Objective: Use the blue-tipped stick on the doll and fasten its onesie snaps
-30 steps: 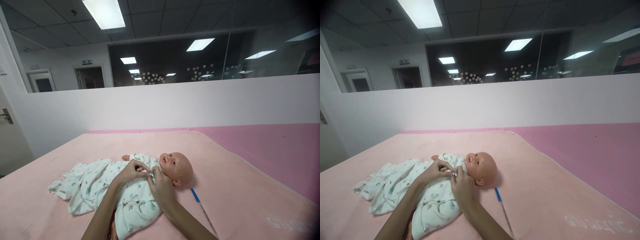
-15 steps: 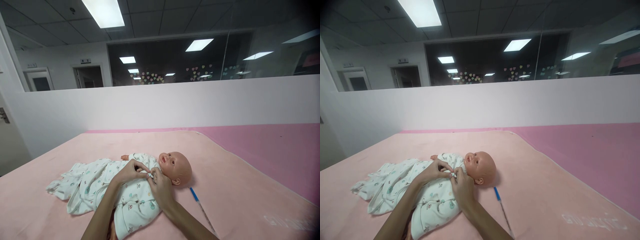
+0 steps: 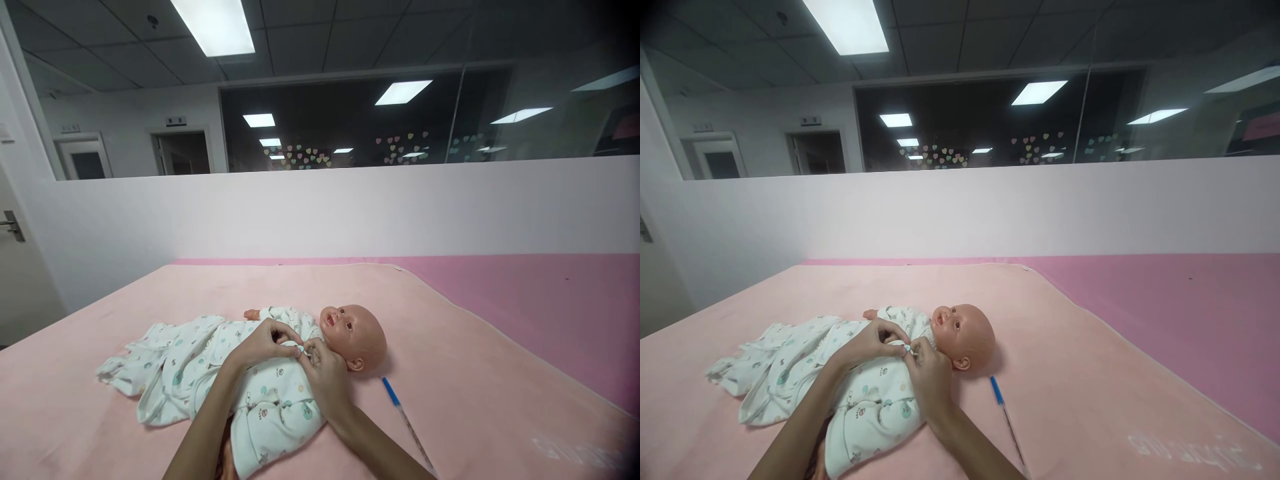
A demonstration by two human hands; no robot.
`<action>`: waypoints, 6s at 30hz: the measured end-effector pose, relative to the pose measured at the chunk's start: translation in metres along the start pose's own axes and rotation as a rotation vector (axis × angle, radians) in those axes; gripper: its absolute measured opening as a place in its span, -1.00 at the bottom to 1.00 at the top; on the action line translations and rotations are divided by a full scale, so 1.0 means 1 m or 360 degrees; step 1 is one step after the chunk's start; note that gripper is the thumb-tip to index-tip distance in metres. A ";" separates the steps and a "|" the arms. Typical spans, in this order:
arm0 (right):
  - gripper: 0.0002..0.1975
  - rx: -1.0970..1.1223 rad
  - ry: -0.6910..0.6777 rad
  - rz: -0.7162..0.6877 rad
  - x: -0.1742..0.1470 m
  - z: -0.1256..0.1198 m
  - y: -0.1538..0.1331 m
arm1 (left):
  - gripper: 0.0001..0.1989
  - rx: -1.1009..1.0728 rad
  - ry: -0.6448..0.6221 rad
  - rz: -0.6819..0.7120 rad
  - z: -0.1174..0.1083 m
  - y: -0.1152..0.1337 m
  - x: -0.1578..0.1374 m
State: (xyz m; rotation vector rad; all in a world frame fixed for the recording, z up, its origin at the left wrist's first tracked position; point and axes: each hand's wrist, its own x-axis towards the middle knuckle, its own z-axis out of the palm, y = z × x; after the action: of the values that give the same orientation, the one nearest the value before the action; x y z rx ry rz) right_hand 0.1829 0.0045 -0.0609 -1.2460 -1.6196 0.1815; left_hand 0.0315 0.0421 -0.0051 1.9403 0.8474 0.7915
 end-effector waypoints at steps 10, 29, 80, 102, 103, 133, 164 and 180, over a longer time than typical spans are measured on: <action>-0.76 0.0075 0.0104 -0.0025 0.000 0.001 0.001 | -0.75 0.0069 -0.0020 0.0054 -0.001 0.001 0.000; -0.90 -0.0019 -0.0023 -0.0325 -0.002 -0.006 -0.003 | -0.89 -0.0073 -0.0088 0.0058 -0.002 -0.005 0.000; -0.94 -0.0295 -0.0140 -0.0570 0.019 0.013 -0.028 | -0.81 -0.0098 0.0069 -0.0030 -0.038 -0.020 -0.031; -0.82 -0.0316 -0.0271 -0.0432 0.019 0.014 -0.029 | -0.91 0.0092 0.0139 0.0003 -0.029 -0.019 -0.027; -0.82 -0.0316 -0.0273 -0.0431 0.019 0.014 -0.030 | -0.91 0.0082 0.0135 0.0006 -0.030 -0.020 -0.027; -0.83 -0.0169 -0.0141 -0.0299 0.018 0.014 -0.027 | -0.83 0.0106 0.0293 0.0043 -0.027 -0.018 -0.028; -0.89 -0.0536 -0.0569 -0.0574 0.024 0.037 -0.066 | -0.70 0.0154 0.0380 -0.0119 -0.053 -0.030 -0.082; -0.92 -0.0372 -0.0590 -0.0408 0.024 0.036 -0.065 | -0.64 0.0169 0.0262 -0.0125 -0.058 -0.029 -0.083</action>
State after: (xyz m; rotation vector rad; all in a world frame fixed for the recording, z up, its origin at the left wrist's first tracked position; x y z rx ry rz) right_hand 0.1159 0.0096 -0.0203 -1.2129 -2.1549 0.0649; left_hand -0.0687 0.0134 -0.0221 1.9406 1.0775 0.8835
